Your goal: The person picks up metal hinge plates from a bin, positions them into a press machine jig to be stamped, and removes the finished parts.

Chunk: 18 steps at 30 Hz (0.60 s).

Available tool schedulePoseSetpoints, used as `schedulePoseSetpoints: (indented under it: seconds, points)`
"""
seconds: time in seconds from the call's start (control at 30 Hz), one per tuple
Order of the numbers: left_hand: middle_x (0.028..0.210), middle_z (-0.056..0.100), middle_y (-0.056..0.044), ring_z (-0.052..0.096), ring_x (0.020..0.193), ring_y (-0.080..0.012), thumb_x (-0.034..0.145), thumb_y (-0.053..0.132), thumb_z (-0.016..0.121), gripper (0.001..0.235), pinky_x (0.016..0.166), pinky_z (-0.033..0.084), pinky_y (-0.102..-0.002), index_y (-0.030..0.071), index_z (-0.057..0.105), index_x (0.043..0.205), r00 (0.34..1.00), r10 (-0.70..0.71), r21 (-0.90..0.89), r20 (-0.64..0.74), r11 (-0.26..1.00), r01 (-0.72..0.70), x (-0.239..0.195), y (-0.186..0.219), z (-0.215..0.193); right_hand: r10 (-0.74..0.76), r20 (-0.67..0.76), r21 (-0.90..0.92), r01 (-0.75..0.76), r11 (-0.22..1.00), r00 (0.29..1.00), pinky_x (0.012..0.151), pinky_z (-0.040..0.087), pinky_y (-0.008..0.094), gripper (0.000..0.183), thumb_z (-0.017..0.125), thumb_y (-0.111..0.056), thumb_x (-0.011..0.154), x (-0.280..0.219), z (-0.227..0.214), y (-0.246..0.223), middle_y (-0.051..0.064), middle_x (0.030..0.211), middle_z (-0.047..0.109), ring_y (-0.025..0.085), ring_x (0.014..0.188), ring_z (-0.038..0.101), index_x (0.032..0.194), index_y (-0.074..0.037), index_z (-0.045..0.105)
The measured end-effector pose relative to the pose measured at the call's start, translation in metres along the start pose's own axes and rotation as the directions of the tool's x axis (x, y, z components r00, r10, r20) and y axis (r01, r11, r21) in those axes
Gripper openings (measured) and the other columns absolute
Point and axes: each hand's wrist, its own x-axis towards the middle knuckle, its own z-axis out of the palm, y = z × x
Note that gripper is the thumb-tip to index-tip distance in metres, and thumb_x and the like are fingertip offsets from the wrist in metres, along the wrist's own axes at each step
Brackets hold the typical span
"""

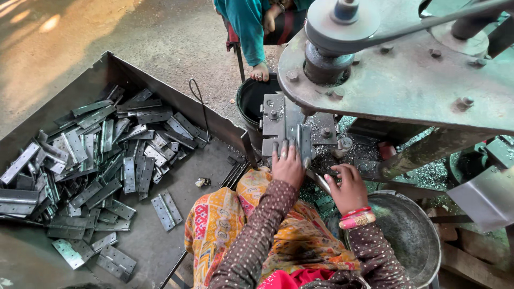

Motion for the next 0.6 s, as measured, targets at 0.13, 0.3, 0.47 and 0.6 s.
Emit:
schedulePoseSetpoints:
  seconds: [0.13,0.3,0.47,0.6]
  points:
    - [0.148,0.053,-0.014,0.045,0.140,-0.0315,0.105,0.039,0.039,0.053,0.119,0.026,-0.056,0.002,0.057,0.139,0.998,-0.038,-0.042,0.054,0.998,0.040,0.025,-0.003,0.006,-0.132,0.101,-0.207,0.150,0.967,0.986,0.070,0.059,0.042,0.049,0.069,-0.042,0.089,-0.007,0.012,0.019,0.015,0.120,0.063,0.032,0.086,0.072,0.120,-0.005,0.061]
    - [0.145,0.054,-0.014,0.047,0.136,-0.0298,0.097,0.035,0.049,0.051,0.115,0.029,-0.055,0.003,0.059,0.134,0.998,-0.016,-0.048,0.058,0.999,0.019,0.025,-0.011,-0.003,0.327,0.503,-0.373,-0.139,0.917,0.800,0.077,0.058,0.049,0.047,0.068,-0.055,0.093,-0.043,0.060,0.074,0.019,0.088,0.077,0.038,0.083,0.074,0.114,-0.012,0.061]
    - [0.140,0.058,-0.014,0.050,0.136,-0.0309,0.101,0.034,0.052,0.041,0.117,0.033,-0.055,0.002,0.066,0.123,0.997,-0.022,-0.103,-0.076,0.995,0.014,0.023,-0.010,-0.008,0.239,0.519,-0.296,-0.089,0.951,0.821,0.076,0.055,0.055,0.049,0.069,-0.046,0.090,-0.050,0.096,0.114,0.023,0.087,0.073,0.044,0.087,0.071,0.114,-0.007,0.053]
    - [0.133,0.061,-0.016,0.052,0.131,-0.0312,0.094,0.030,0.053,0.041,0.109,0.036,-0.053,0.000,0.068,0.120,0.992,0.038,-0.005,-0.119,0.999,-0.039,0.012,-0.012,0.002,0.326,0.635,-0.389,-0.075,0.918,0.701,0.081,0.056,0.053,0.058,0.071,-0.048,0.090,-0.025,0.085,0.100,0.025,0.089,0.073,0.044,0.090,0.072,0.121,-0.005,0.048]
